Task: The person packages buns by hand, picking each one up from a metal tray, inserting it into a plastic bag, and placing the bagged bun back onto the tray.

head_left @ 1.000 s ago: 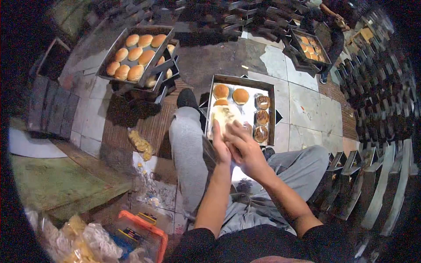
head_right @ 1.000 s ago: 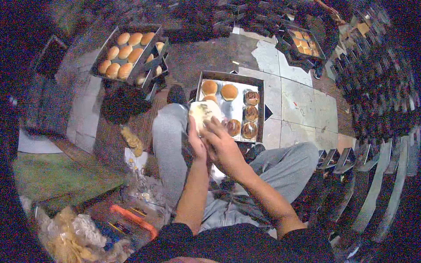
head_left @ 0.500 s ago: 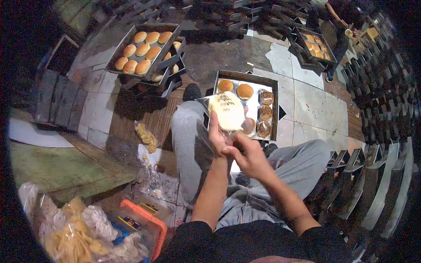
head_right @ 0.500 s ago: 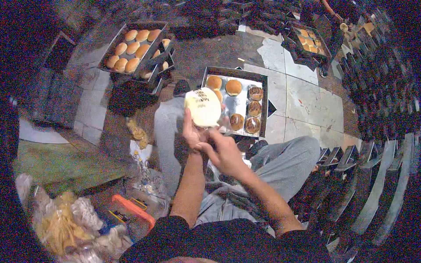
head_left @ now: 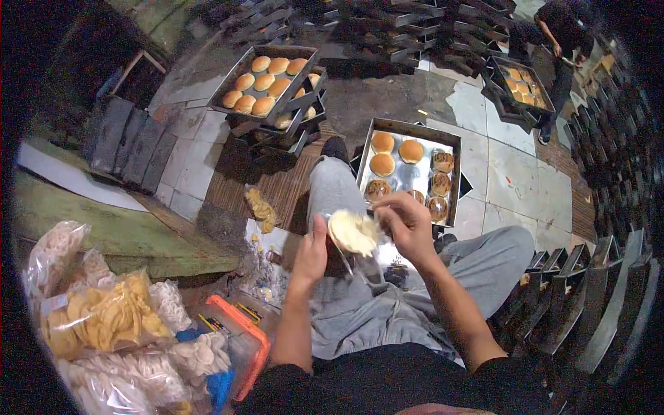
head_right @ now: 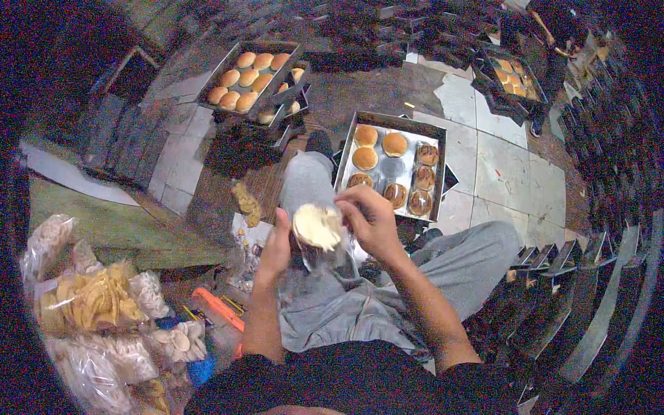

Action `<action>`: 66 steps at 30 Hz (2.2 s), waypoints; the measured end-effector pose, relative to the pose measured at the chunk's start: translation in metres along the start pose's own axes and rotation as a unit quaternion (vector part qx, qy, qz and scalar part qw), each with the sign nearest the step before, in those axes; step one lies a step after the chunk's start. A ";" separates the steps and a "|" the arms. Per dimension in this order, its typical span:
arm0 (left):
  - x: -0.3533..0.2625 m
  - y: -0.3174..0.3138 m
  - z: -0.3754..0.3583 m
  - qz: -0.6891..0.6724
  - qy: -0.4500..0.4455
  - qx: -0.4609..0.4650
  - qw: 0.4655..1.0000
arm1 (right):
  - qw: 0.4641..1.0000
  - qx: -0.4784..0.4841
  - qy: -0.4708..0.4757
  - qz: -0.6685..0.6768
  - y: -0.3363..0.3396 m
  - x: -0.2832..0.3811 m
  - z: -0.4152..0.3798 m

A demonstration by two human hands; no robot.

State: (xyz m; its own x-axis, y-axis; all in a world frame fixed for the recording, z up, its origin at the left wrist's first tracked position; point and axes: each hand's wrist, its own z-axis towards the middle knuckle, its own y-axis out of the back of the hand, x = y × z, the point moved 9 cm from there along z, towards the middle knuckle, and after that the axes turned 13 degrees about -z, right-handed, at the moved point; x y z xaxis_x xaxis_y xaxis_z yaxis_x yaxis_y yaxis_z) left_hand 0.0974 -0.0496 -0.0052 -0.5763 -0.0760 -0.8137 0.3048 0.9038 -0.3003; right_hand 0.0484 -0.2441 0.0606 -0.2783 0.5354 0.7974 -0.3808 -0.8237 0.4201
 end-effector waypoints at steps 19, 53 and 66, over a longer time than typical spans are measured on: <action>0.042 -0.104 -0.060 0.624 -0.403 0.331 0.581 | 0.686 -0.039 -0.439 0.578 -0.098 -0.120 -0.077; -0.066 -0.009 -0.039 0.085 -0.358 -0.046 0.929 | 0.973 0.007 -0.181 0.142 0.011 -0.022 -0.024; -0.057 0.024 -0.006 0.170 -0.234 -0.140 0.947 | 0.884 0.039 -0.392 0.251 -0.036 -0.087 -0.025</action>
State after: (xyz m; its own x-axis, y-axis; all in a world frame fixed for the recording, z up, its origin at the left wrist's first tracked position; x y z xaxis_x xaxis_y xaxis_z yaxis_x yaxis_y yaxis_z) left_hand 0.1327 -0.0212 0.0372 -0.0614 0.1201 -0.9909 0.1625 0.9807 0.1088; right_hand 0.0641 -0.2559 -0.0349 0.3134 -0.1699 0.9343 -0.3132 -0.9473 -0.0672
